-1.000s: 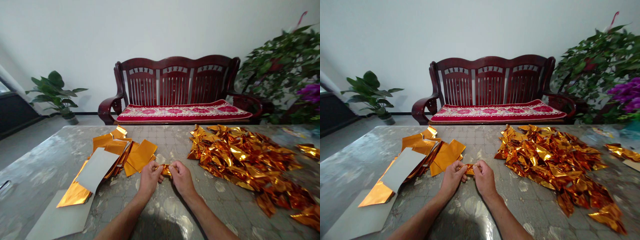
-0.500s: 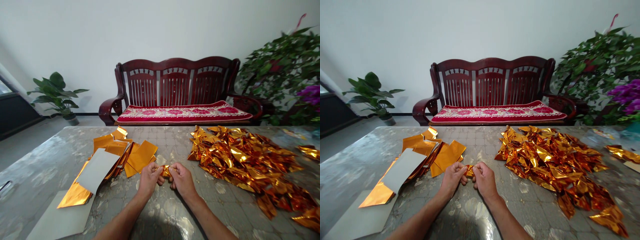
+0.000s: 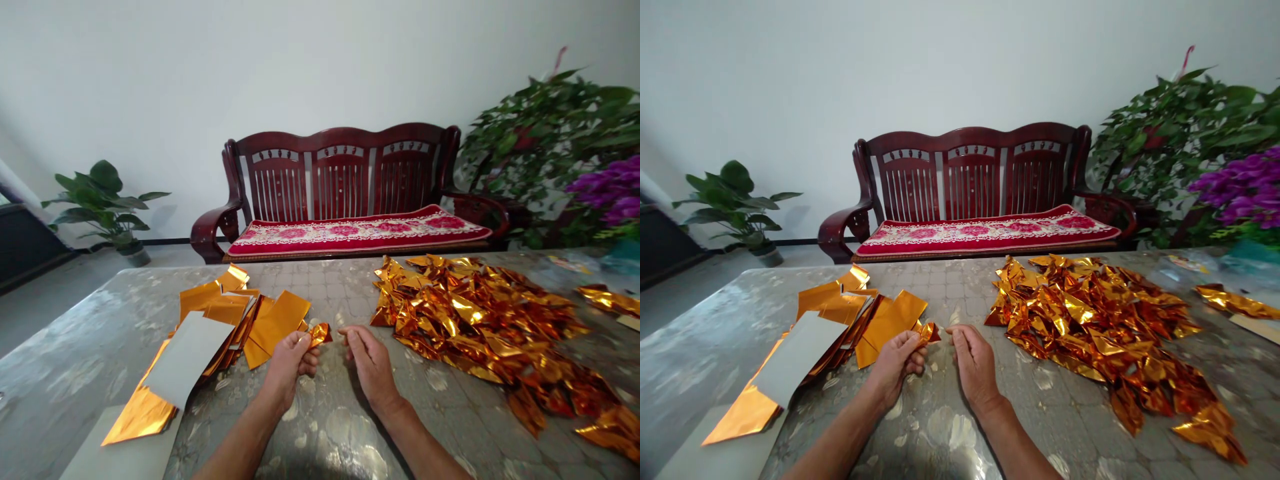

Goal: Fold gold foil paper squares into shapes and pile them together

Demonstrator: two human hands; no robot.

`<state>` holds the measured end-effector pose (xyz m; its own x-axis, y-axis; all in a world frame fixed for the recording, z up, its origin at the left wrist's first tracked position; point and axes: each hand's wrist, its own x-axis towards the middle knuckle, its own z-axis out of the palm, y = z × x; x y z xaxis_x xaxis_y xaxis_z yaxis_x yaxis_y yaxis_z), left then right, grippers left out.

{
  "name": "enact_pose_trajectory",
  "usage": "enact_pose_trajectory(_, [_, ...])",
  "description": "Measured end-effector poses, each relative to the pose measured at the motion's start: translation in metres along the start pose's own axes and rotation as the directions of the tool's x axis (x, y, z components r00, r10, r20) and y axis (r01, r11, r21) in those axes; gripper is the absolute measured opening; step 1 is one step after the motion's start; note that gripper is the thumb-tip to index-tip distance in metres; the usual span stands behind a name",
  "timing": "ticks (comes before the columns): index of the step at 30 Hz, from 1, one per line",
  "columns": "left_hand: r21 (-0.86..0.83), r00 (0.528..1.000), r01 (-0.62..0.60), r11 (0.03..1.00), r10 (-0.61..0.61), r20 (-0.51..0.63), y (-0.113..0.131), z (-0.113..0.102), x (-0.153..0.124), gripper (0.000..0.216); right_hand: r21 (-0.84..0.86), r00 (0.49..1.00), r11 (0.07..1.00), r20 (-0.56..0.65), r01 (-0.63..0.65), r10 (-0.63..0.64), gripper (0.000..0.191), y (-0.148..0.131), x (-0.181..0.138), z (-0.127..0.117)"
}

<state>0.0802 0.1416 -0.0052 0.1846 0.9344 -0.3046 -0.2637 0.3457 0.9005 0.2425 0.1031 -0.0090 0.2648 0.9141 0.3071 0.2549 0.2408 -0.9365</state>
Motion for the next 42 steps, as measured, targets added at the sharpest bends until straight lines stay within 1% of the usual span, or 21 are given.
enact_pose_trajectory(2, [-0.030,0.999,0.038,0.999,-0.036,0.037,0.002,0.000,-0.002,0.058,-0.036,0.995,0.995,-0.030,0.098,-0.099,0.030,-0.002,0.002,0.002])
enact_pose_trajectory(4, [-0.033,0.996,0.060,0.998,-0.057,0.071,0.003,0.001,-0.004,0.059,-0.041,0.987,0.988,-0.048,0.152,-0.154,0.024,-0.005,0.004,0.004])
enact_pose_trajectory(7, [-0.018,0.994,0.065,0.998,-0.063,0.093,0.001,0.002,-0.005,0.059,-0.015,0.987,0.988,-0.052,0.151,-0.151,0.021,-0.009,0.003,0.007])
enact_pose_trajectory(10, [-0.005,0.994,0.058,0.998,-0.057,0.090,0.000,0.004,-0.005,0.059,0.015,0.990,0.991,-0.046,0.132,-0.131,0.020,-0.011,0.002,0.009])
enact_pose_trajectory(15, [0.045,0.998,0.048,0.998,-0.050,0.046,-0.003,0.007,-0.005,0.058,0.035,0.996,0.996,-0.046,0.081,-0.079,0.021,-0.009,0.003,0.009])
enact_pose_trajectory(20, [0.090,1.000,0.016,0.996,-0.017,0.008,-0.006,0.008,-0.005,0.055,-0.008,0.997,0.998,-0.039,0.059,-0.059,0.022,-0.010,0.004,0.008])
enact_pose_trajectory(25, [0.107,1.000,0.002,0.994,-0.002,-0.003,-0.007,0.011,-0.005,0.055,-0.086,0.994,0.992,-0.054,0.094,-0.099,0.021,-0.012,0.003,0.008])
enact_pose_trajectory(30, [0.106,0.999,-0.021,0.994,0.019,0.027,-0.006,0.013,-0.008,0.056,-0.164,0.980,0.973,-0.086,0.164,-0.180,0.019,-0.010,0.001,0.010])
enact_pose_trajectory(34, [0.104,0.998,-0.063,0.993,0.062,0.016,-0.006,0.014,-0.008,0.054,-0.184,0.971,0.962,-0.087,0.204,-0.222,0.019,-0.009,0.000,0.009])
enact_pose_trajectory(36, [0.126,0.994,-0.102,0.987,0.105,-0.020,-0.006,0.012,-0.007,0.054,-0.175,0.974,0.962,-0.048,0.209,-0.220,0.020,-0.009,0.001,0.006])
enact_pose_trajectory(37, [0.149,0.990,-0.126,0.981,0.133,-0.038,-0.006,0.011,-0.006,0.053,-0.169,0.978,0.964,-0.009,0.205,-0.209,0.022,-0.010,0.001,0.003])
enact_pose_trajectory(39, [0.220,0.979,-0.177,0.959,0.195,-0.062,-0.007,0.008,-0.004,0.050,-0.168,0.981,0.968,0.082,0.185,-0.173,0.027,-0.011,0.003,-0.002])
enact_pose_trajectory(42, [0.329,0.958,-0.245,0.912,0.281,-0.063,-0.007,0.004,-0.004,0.042,-0.201,0.976,0.970,0.192,0.138,-0.099,0.031,-0.012,0.006,-0.007])
